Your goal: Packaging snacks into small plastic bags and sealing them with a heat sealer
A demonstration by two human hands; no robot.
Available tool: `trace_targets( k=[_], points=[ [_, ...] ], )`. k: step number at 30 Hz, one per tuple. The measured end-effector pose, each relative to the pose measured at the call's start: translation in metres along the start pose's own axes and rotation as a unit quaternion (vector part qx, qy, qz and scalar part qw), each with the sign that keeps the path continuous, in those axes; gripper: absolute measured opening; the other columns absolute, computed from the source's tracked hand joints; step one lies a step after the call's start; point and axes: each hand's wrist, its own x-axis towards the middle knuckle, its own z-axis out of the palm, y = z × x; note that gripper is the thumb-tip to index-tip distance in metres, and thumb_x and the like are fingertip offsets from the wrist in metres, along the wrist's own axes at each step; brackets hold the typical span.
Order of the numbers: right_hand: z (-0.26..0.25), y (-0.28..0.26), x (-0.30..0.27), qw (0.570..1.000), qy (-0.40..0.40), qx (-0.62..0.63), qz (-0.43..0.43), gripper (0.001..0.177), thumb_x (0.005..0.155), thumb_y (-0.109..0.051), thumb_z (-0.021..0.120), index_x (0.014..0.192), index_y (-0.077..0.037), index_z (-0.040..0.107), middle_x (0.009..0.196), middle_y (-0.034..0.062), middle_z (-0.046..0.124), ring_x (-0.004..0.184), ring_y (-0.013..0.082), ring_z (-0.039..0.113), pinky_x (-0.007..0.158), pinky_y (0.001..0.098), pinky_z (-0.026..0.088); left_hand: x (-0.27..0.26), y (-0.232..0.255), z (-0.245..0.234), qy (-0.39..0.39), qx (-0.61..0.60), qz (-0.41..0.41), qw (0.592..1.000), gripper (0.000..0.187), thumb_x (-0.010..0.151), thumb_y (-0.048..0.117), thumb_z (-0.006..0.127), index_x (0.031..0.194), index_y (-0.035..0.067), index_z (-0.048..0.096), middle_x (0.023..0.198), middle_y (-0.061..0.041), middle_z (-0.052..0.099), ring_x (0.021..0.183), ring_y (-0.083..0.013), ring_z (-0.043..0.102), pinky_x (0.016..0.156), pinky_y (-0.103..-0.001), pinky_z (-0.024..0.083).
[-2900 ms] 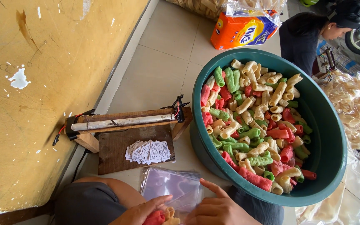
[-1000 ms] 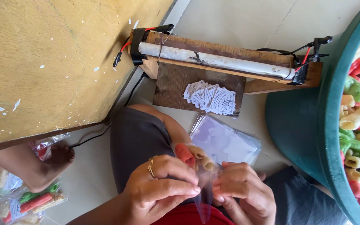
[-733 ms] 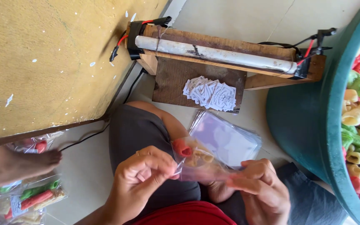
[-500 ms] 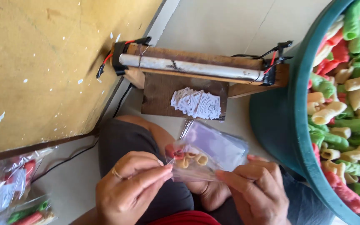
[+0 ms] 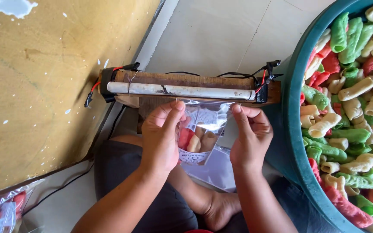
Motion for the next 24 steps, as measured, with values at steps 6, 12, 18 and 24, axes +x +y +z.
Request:
trace_targets(
  k=[6, 12, 18, 24],
  points=[
    [0.008, 0.002, 0.003, 0.997, 0.052, 0.052, 0.015, 0.009, 0.092, -0.008, 0.080, 0.088, -0.005, 0.072, 0.075, 0.0001, 0.062, 0.079, 0.0063, 0.053, 0.083, 0.0248, 0.050, -0.003, 0.010, 0.012, 0.044, -0.085, -0.079, 0.992, 0.013, 0.090, 0.009, 0.077, 0.093, -0.002, 0.071, 0.077, -0.008, 0.060, 0.080, -0.0134, 0.057, 0.076, -0.030, 0.057],
    [0.010, 0.002, 0.004, 0.996, 0.070, 0.050, 0.012, 0.010, 0.089, -0.009, 0.083, 0.089, -0.005, 0.074, 0.075, 0.0026, 0.064, 0.077, 0.0063, 0.053, 0.080, 0.0228, 0.049, 0.005, -0.004, 0.009, 0.053, -0.103, -0.097, 0.989, 0.015, 0.088, 0.013, 0.079, 0.095, 0.001, 0.072, 0.077, -0.008, 0.062, 0.077, -0.0132, 0.058, 0.077, -0.030, 0.061],
    [0.012, 0.004, 0.006, 0.996, 0.079, 0.043, 0.006, 0.010, 0.088, -0.007, 0.083, 0.088, -0.004, 0.073, 0.073, 0.0017, 0.063, 0.076, 0.0059, 0.052, 0.078, 0.0220, 0.048, 0.005, -0.006, 0.007, 0.061, -0.098, -0.104, 0.988, 0.014, 0.088, 0.013, 0.078, 0.094, 0.002, 0.072, 0.079, -0.008, 0.063, 0.078, -0.0131, 0.059, 0.080, -0.032, 0.062],
    [0.013, 0.000, 0.006, 0.996, 0.066, 0.056, 0.001, 0.009, 0.089, -0.005, 0.082, 0.089, -0.003, 0.073, 0.074, 0.0027, 0.064, 0.073, 0.0050, 0.051, 0.075, 0.0211, 0.046, 0.002, -0.002, 0.010, 0.058, -0.092, -0.092, 0.990, 0.012, 0.088, 0.012, 0.078, 0.093, 0.002, 0.072, 0.079, -0.007, 0.063, 0.079, -0.0125, 0.058, 0.081, -0.033, 0.061]
  ],
)
